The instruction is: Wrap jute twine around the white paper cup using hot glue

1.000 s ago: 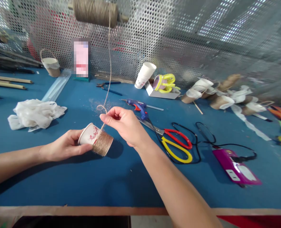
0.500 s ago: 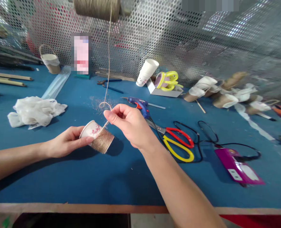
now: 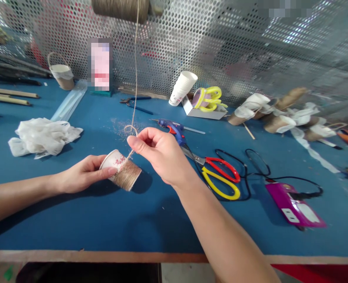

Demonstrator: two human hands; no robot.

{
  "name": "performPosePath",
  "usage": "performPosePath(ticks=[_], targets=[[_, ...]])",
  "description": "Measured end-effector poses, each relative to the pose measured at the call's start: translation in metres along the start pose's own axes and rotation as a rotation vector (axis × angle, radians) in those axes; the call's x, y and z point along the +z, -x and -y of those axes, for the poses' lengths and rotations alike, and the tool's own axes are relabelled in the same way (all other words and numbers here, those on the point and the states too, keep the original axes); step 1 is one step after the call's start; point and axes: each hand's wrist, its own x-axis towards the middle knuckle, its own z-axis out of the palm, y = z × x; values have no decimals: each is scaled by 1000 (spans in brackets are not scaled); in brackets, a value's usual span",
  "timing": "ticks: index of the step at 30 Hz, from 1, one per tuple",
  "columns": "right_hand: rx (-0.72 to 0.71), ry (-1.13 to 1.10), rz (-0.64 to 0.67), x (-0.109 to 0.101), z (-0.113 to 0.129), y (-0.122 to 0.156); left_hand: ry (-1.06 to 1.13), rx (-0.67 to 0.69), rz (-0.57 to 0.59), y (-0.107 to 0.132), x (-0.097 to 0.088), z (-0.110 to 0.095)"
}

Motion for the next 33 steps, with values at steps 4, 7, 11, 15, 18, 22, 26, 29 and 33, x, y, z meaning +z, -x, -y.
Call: performPosePath(ticks=[4, 7, 11, 15, 18, 22, 26, 29, 33], targets=[[-29, -15, 30, 0, 3, 2, 13, -15, 8, 0, -1, 3], [-34, -15, 46, 1, 4, 3, 21, -17, 12, 1, 0, 3], [-33, -24, 64, 1, 6, 5, 6, -25, 2, 0, 0, 1], [-32, -3, 23, 0, 3, 2, -31, -6, 5, 0, 1, -1], [11, -14, -26, 0, -2, -4, -53, 38, 16, 1, 1, -2], [43, 0, -35, 2, -8, -10, -94, 99, 26, 4, 2, -1], [46, 26, -31, 3, -12, -10, -131, 129, 28, 6, 2, -1], [51, 43, -23, 2, -14, -10, -163, 155, 14, 8, 2, -2], [74, 48, -8, 2, -16, -10, -228, 221, 11, 10, 1, -2]])
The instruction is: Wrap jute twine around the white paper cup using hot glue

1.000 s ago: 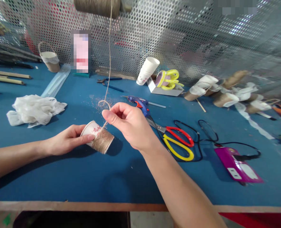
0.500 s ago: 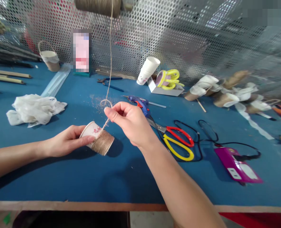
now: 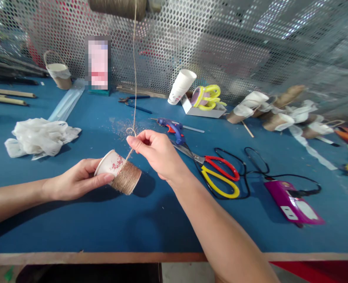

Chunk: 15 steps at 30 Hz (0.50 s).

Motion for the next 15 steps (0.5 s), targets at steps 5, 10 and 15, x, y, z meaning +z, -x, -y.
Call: performPosePath(ticks=[5, 10, 15], targets=[[25, 17, 14, 2, 1, 2, -127, 105, -15, 1, 0, -1], [41, 39, 45, 4, 0, 3, -214, 217, -20, 0, 0, -4], [55, 62, 59, 6, 0, 4, -247, 251, -38, 1, -1, -6]])
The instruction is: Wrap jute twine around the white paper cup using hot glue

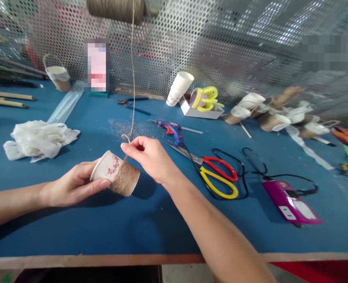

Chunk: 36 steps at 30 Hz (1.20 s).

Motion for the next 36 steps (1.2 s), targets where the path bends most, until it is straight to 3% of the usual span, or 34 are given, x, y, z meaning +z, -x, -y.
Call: performPosePath(ticks=[11, 22, 31, 33, 36], targets=[[29, 0, 89, 7, -1, 2, -79, 89, -16, 0, 1, 2], [32, 236, 118, 10, -4, 2, 133, -224, 8, 0, -1, 5], [-57, 339, 56, 8, 0, 1, 3, -73, 32, -3, -7, 6], [-80, 369, 16, 9, 0, 1, 9, -95, 40, -4, -9, 6], [-105, 412, -16, 11, -2, 2, 133, -238, 72, -5, -9, 6]])
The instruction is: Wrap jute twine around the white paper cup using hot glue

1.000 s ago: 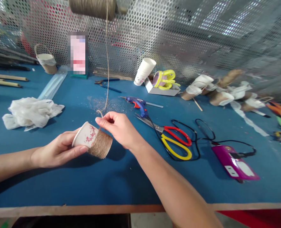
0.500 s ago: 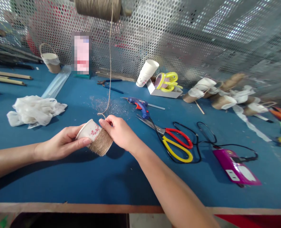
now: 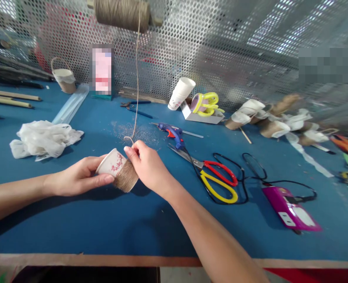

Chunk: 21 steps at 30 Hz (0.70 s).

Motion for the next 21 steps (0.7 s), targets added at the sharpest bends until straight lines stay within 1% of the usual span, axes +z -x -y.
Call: performPosePath(ticks=[3, 5, 7, 10, 14, 16, 19, 21], targets=[[-8, 33, -4, 6, -1, 1, 214, -155, 4, -3, 3, 0], [-11, 50, -3, 9, -1, 2, 335, -232, -42, -5, 5, 2], [-17, 65, -9, 10, -1, 3, 385, -250, -57, -5, 6, 4], [-38, 82, -43, 10, 1, 5, 289, -145, -36, -2, 5, 6], [-79, 95, -123, 8, 3, 5, -3, 22, -81, 1, 3, 7], [-100, 93, -144, 8, 3, 6, -104, 101, -92, 1, 2, 7], [-132, 95, -161, 9, 2, 6, -163, 166, -92, 0, 1, 7], [-155, 108, -181, 9, 1, 7, -159, 166, -87, -1, 2, 7]])
